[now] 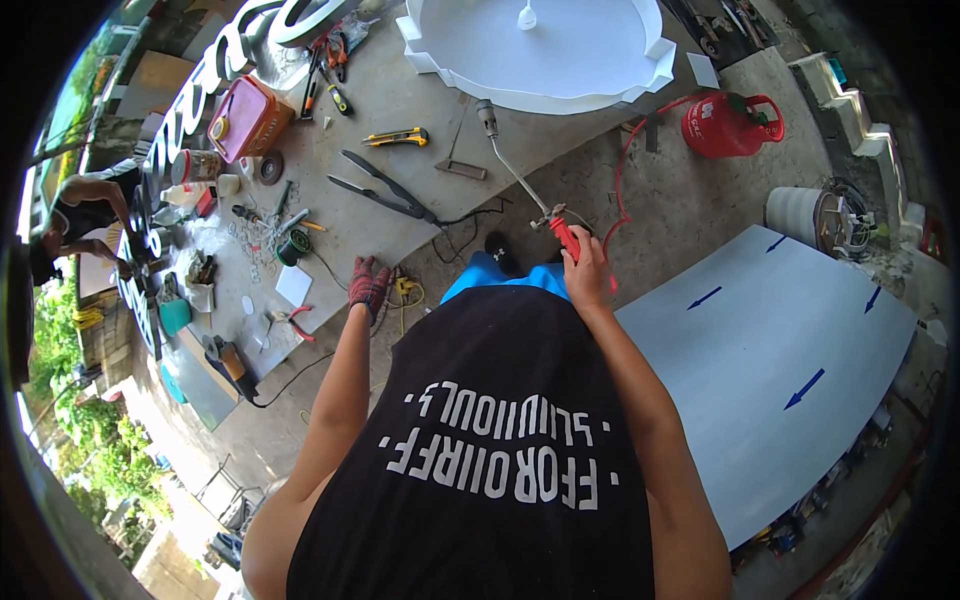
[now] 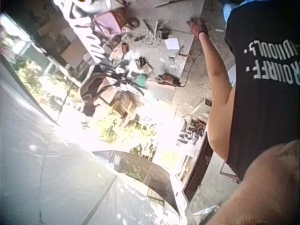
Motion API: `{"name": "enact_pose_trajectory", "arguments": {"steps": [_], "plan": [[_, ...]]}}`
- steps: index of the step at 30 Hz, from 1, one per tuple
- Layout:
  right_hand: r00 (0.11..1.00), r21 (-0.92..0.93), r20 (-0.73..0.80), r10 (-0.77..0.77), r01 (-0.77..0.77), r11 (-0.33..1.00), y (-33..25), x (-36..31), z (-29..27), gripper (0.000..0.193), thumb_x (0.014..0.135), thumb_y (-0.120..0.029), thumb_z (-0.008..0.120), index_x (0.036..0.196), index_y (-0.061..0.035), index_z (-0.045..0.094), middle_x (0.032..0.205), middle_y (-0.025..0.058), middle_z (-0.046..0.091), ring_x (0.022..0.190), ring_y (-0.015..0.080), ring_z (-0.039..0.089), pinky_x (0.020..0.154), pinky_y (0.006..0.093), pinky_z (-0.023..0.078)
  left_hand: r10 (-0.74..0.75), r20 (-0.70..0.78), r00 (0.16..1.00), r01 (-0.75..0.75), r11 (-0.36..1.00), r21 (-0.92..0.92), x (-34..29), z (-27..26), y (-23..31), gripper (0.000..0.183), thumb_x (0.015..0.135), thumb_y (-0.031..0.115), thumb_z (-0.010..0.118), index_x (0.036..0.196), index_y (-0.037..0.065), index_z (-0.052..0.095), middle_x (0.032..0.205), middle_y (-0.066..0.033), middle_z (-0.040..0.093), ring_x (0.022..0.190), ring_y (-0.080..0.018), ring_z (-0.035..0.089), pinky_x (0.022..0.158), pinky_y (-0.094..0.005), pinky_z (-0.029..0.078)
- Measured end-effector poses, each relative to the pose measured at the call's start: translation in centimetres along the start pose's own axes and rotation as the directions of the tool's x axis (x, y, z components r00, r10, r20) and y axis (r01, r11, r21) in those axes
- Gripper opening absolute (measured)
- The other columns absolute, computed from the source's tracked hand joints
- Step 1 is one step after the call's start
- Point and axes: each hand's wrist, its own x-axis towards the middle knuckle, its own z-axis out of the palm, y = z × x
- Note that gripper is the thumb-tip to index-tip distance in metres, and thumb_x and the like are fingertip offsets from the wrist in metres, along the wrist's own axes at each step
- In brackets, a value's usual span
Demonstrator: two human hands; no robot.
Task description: Heating and shaping a large white plastic letter for a sign using a blowtorch.
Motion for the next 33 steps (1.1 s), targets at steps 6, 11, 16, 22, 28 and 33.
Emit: {"name": "enact_pose_trajectory", "arguments": {"steps": [6, 11, 16, 22, 28, 33], "plan": [[1.0, 0.026, 0.013, 0.012, -0.012, 1.0, 0.7, -0.4, -1.0, 0.05, 0.082, 0.0, 0.072, 0.129, -0.012, 0.058, 0.105, 0.015, 0.062, 0.098, 0.0382, 0.063, 0.084, 0.0465, 0.051, -0.015, -0.104, 0.995, 0.016, 1.0, 0.011, -0.1, 0.6, 0.4, 0.063, 0.091, 0.042, 0.066, 0.146, 0.014, 0.053, 0.16, -0.0159, 0.037, 0.142, -0.0356, 0.042, 0.118, -0.0503, 0.031], [1.0, 0.047, 0.017, 0.006, -0.007, 0.999, 1.7, -0.6, -2.1, 0.05, 0.082, 0.001, 0.071, 0.129, -0.0094, 0.057, 0.108, 0.0155, 0.063, 0.101, 0.0384, 0.062, 0.086, 0.0458, 0.05, -0.047, -0.189, 0.981, 0.05, 0.999, 0.009, -1.1, 0.2, 2.8, 0.057, 0.092, 0.039, 0.066, 0.142, 0.014, 0.056, 0.153, -0.0152, 0.047, 0.138, -0.0344, 0.047, 0.115, -0.0473, 0.036], [1.0, 0.05, 0.014, 0.01, -0.011, 0.999, 3.1, -0.7, -3.2, 0.051, 0.082, 0.001, 0.071, 0.13, -0.0097, 0.057, 0.11, 0.0153, 0.063, 0.103, 0.0383, 0.062, 0.088, 0.0457, 0.05, -0.012, -0.215, 0.977, 0.012, 1.0, -0.003, -1.2, 0.2, 4.5, 0.055, 0.092, 0.038, 0.066, 0.141, 0.013, 0.057, 0.151, -0.0144, 0.049, 0.138, -0.0333, 0.047, 0.115, -0.047, 0.035], [0.999, 0.018, 0.027, 0.041, -0.041, 0.999, 5.5, -1.1, -4.8, 0.052, 0.082, -0.001, 0.072, 0.131, -0.0112, 0.056, 0.111, 0.0155, 0.062, 0.103, 0.0384, 0.062, 0.088, 0.0459, 0.05, -0.024, -0.227, 0.974, 0.027, 1.0, 0.007, -2.2, 0.6, 7.5, 0.055, 0.092, 0.036, 0.066, 0.14, 0.012, 0.057, 0.149, -0.0145, 0.051, 0.137, -0.033, 0.047, 0.114, -0.0456, 0.036], [0.999, 0.047, 0.024, 0.049, -0.05, 0.998, 7.6, -1.2, -7.1, 0.052, 0.083, -0.001, 0.072, 0.131, -0.0112, 0.055, 0.114, 0.0167, 0.063, 0.107, 0.0396, 0.062, 0.089, 0.0458, 0.051, -0.009, -0.24, 0.971, 0.011, 1.0, 0.009, -2.9, 1.6, 9.8, 0.053, 0.092, 0.036, 0.067, 0.139, 0.012, 0.058, 0.148, -0.0142, 0.052, 0.136, -0.0332, 0.049, 0.113, -0.0459, 0.037], [0.998, 0.044, 0.018, 0.064, -0.065, 0.997, 9.1, -1.1, -9.5, 0.05, 0.084, 0.0, 0.071, 0.13, -0.0105, 0.055, 0.114, 0.0177, 0.062, 0.107, 0.0403, 0.062, 0.089, 0.0462, 0.05, -0.024, -0.233, 0.972, 0.027, 1.0, 0.012, -3.8, 2.3, 12.2, 0.053, 0.092, 0.036, 0.066, 0.138, 0.012, 0.058, 0.147, -0.0141, 0.053, 0.135, -0.0334, 0.05, 0.113, -0.0465, 0.037]]}}
